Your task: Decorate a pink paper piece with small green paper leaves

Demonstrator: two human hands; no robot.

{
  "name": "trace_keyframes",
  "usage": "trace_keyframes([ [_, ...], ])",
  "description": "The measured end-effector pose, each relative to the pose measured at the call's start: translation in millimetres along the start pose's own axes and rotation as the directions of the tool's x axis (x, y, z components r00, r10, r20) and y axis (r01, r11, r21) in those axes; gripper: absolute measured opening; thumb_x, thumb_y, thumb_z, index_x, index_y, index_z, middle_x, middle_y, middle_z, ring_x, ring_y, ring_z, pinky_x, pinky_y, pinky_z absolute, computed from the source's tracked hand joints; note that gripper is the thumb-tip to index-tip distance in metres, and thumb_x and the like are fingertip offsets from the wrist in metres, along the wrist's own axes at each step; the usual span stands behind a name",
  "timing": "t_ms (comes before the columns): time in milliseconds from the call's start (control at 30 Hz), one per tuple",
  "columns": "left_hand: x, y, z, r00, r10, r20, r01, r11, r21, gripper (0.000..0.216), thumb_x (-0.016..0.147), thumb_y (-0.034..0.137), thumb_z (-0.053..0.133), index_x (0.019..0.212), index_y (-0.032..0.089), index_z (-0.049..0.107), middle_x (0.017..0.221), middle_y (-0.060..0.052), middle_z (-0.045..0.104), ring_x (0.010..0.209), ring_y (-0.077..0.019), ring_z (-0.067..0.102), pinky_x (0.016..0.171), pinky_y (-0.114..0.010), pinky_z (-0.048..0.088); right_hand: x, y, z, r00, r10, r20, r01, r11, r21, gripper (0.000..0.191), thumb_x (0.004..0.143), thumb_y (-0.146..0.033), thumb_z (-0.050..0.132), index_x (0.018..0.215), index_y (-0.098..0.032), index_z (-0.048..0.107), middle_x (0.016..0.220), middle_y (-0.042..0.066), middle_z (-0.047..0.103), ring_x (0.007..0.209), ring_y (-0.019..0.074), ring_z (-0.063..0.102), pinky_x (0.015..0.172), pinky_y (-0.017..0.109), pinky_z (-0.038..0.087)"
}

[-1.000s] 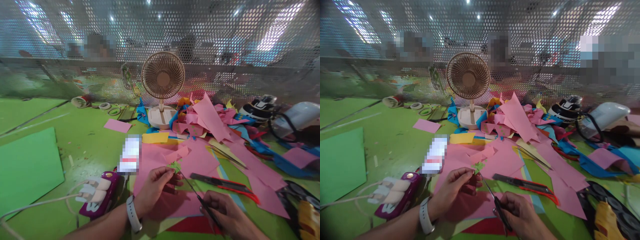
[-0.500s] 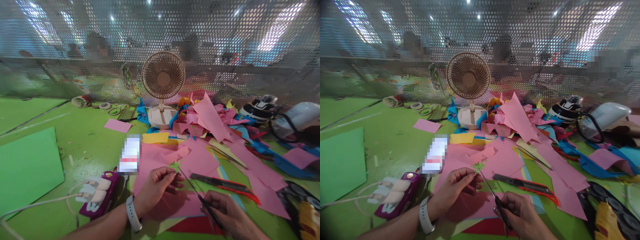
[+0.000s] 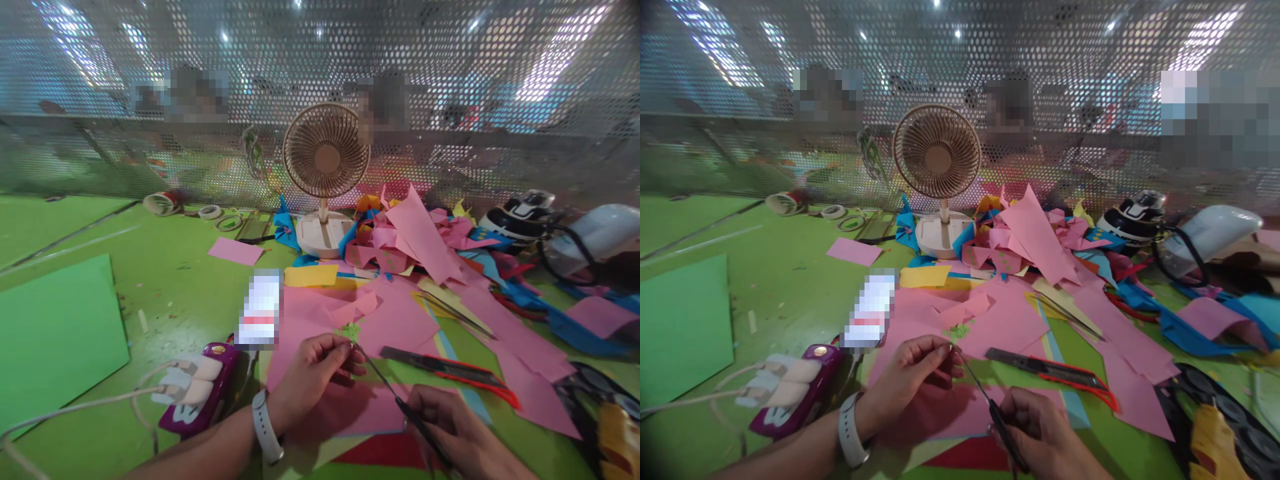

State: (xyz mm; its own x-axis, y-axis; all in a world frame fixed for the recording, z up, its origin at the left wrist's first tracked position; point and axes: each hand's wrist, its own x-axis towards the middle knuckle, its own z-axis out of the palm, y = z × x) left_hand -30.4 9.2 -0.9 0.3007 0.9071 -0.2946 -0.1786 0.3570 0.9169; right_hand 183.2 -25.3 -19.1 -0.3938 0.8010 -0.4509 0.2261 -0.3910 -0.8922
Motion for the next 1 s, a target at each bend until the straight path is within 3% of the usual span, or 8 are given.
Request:
trace_keyframes([
  [533, -0.4, -0.2, 0.7, 0.999, 0.009, 0.038, -0.010, 1.000, 0.017, 0.026, 0.082, 0.034, 0.053, 0.085, 0.011, 0.062, 0.081, -0.009, 0.064, 0.071, -0.0157, 0.062, 0.062, -0.027, 0.050, 3.3, 3.9, 1.6, 1.000, 0.013, -0.025, -0.013, 1.000, 0.021, 0.046, 0.064, -0.059, 0.062, 0.060, -0.017, 0.044, 0.044, -0.008, 0.039, 0.037, 0.0030, 0.032, 0.036, 0.015, 0.025],
  [800, -1.7, -7.1, -2.9, 0.999, -0.043, -0.028, 0.039, 0.990, -0.137, 0.028, 0.082, 0.036, 0.052, 0.093, 0.012, 0.061, 0.087, -0.011, 0.067, 0.075, -0.0203, 0.064, 0.068, -0.035, 0.051, 4.5, 4.4, 1.1, 0.999, 0.030, -0.043, -0.029, 0.999, 0.025, 0.044, 0.063, -0.057, 0.064, 0.060, -0.017, 0.044, 0.046, -0.007, 0.041, 0.038, 0.0031, 0.032, 0.037, 0.016, 0.024],
  [1000, -0.2, -2.1, -1.5, 1.000, -0.018, 0.024, 0.019, 0.999, -0.031, 0.026, 0.082, 0.034, 0.053, 0.083, 0.010, 0.062, 0.080, -0.010, 0.066, 0.069, -0.0174, 0.063, 0.063, -0.030, 0.051, 3.2, 2.1, 1.9, 0.999, 0.024, -0.046, -0.023, 1.000, 0.013, 0.044, 0.065, -0.056, 0.062, 0.060, -0.017, 0.044, 0.046, -0.007, 0.041, 0.039, 0.0035, 0.032, 0.038, 0.016, 0.025],
])
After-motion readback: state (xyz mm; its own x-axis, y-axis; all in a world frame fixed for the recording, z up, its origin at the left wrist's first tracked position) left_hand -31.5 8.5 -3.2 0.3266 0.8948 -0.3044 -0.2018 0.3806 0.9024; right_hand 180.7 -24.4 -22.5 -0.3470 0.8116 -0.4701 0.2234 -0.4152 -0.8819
